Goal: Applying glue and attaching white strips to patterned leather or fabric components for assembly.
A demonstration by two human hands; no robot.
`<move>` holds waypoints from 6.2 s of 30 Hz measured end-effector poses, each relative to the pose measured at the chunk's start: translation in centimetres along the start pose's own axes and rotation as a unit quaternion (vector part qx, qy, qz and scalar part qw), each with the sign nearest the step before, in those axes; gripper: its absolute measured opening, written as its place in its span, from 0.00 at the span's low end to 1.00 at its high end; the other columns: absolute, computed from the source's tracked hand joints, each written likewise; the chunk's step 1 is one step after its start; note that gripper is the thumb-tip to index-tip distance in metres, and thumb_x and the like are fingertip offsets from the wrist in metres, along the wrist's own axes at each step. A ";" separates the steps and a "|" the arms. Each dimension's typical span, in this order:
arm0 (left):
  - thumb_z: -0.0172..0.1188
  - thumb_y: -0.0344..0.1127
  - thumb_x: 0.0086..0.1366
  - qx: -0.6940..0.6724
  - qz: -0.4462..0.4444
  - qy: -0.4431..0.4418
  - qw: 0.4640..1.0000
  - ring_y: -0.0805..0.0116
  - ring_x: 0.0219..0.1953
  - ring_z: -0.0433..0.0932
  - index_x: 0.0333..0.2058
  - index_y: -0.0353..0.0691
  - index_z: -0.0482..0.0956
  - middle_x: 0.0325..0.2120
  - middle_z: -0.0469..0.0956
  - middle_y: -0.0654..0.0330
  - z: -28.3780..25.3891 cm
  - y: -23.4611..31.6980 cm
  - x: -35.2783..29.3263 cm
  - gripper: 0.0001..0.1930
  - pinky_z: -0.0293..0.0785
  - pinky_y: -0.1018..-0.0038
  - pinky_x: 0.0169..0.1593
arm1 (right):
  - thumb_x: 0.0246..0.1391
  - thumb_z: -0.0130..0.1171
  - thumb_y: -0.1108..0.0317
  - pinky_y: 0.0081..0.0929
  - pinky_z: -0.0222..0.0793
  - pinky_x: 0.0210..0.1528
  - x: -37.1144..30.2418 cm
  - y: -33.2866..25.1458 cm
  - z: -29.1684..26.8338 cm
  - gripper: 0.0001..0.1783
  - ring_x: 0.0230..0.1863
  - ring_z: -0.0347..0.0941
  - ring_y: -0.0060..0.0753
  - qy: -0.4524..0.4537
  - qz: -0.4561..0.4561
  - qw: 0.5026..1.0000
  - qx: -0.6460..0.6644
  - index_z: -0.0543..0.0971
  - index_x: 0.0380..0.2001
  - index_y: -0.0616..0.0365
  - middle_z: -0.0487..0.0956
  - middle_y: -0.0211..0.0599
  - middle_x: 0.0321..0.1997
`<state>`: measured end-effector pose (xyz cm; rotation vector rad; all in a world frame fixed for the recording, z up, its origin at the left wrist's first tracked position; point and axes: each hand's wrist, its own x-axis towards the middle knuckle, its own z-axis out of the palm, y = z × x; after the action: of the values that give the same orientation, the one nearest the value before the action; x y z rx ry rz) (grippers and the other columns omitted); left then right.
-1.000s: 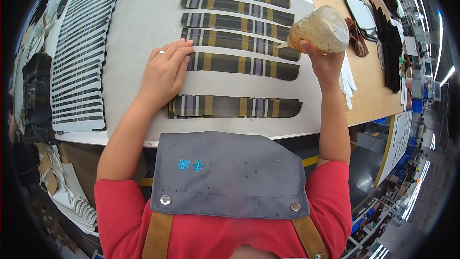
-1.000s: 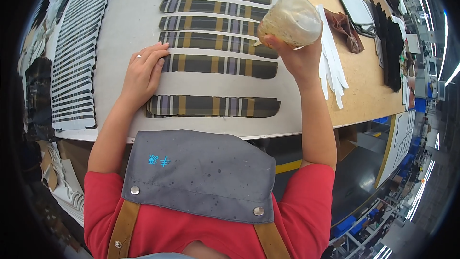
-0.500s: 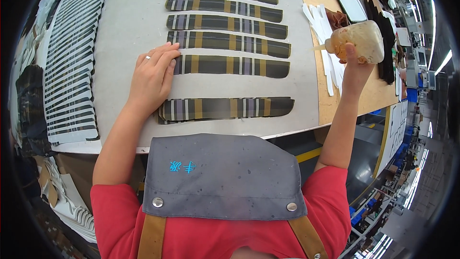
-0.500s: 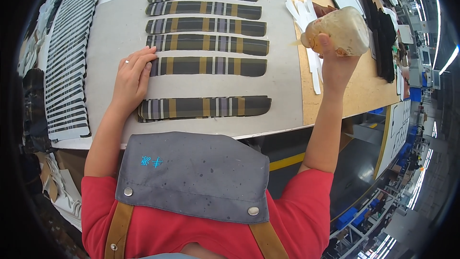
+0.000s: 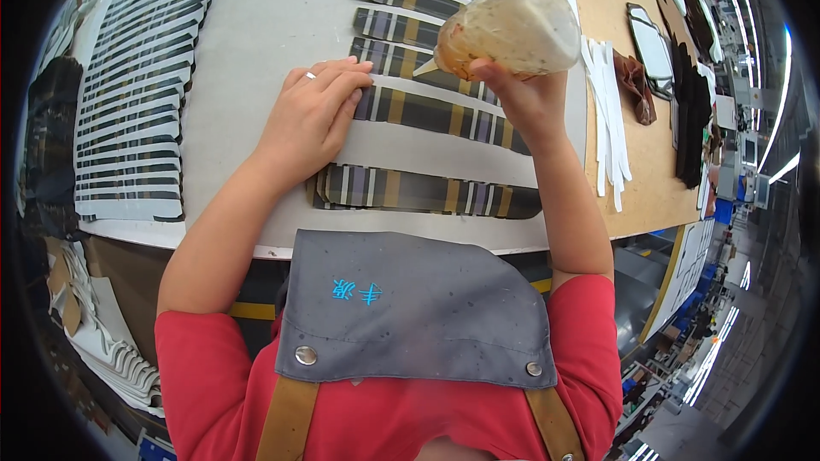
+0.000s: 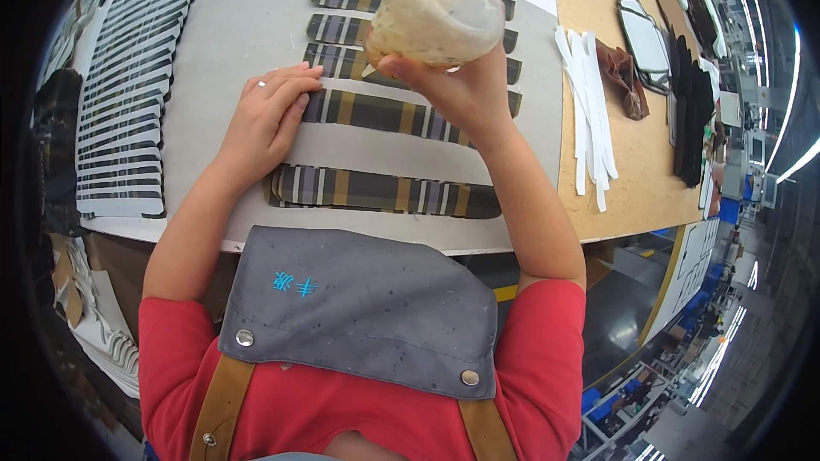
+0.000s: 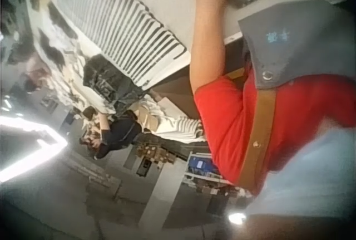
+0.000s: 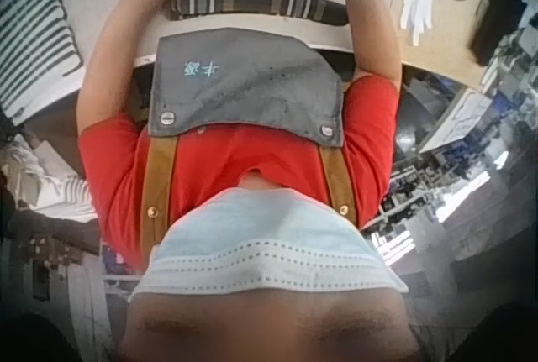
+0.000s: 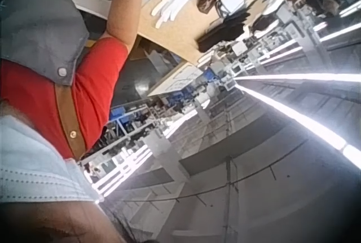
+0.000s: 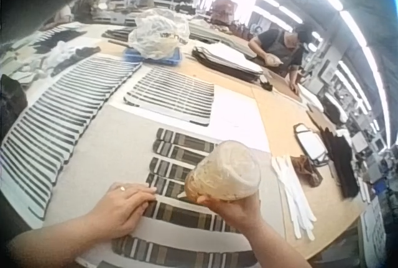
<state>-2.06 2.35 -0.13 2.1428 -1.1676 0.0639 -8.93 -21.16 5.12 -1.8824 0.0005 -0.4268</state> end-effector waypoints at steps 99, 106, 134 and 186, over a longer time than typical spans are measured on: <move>0.48 0.28 0.64 0.022 0.010 0.000 1.000 0.62 0.50 0.73 0.39 0.38 0.75 0.42 0.78 0.60 -1.2 2.0 -3.9 0.08 0.61 0.68 0.54 | 0.37 0.74 0.67 0.25 0.71 0.45 -7.9 0.9 -8.7 0.30 0.41 0.74 0.26 0.126 -0.050 0.981 -0.139 0.73 0.45 0.63 0.78 0.35 0.40; 0.46 0.26 0.64 0.022 0.010 -0.018 1.000 0.61 0.52 0.72 0.40 0.36 0.75 0.44 0.77 0.58 -1.5 2.2 -3.7 0.09 0.59 0.68 0.56 | 0.39 0.73 0.68 0.26 0.70 0.47 -10.2 1.0 -12.9 0.33 0.45 0.73 0.28 0.205 -0.034 0.960 -0.190 0.70 0.49 0.63 0.76 0.37 0.44; 0.49 0.27 0.63 -0.027 0.001 0.002 1.000 0.62 0.50 0.72 0.39 0.39 0.74 0.43 0.77 0.60 -1.4 1.3 -4.2 0.08 0.59 0.68 0.54 | 0.22 0.81 0.53 0.28 0.68 0.51 -2.9 -1.7 1.6 0.54 0.49 0.72 0.33 -0.051 0.054 0.992 -0.100 0.61 0.52 0.61 0.73 0.38 0.47; 0.53 0.23 0.58 -0.168 0.111 -0.131 0.971 0.56 0.45 0.72 0.40 0.38 0.76 0.43 0.75 0.56 -1.5 10.3 9.2 0.11 0.66 0.68 0.49 | 0.54 0.56 0.58 0.35 0.69 0.40 -9.7 3.1 -17.7 0.17 0.37 0.75 0.44 0.196 0.150 0.850 -0.465 0.76 0.43 0.56 0.77 0.47 0.40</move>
<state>-3.98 -7.17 9.78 1.7538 -1.4521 -0.3061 -22.48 -36.37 4.53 -2.6342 0.9143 -0.6543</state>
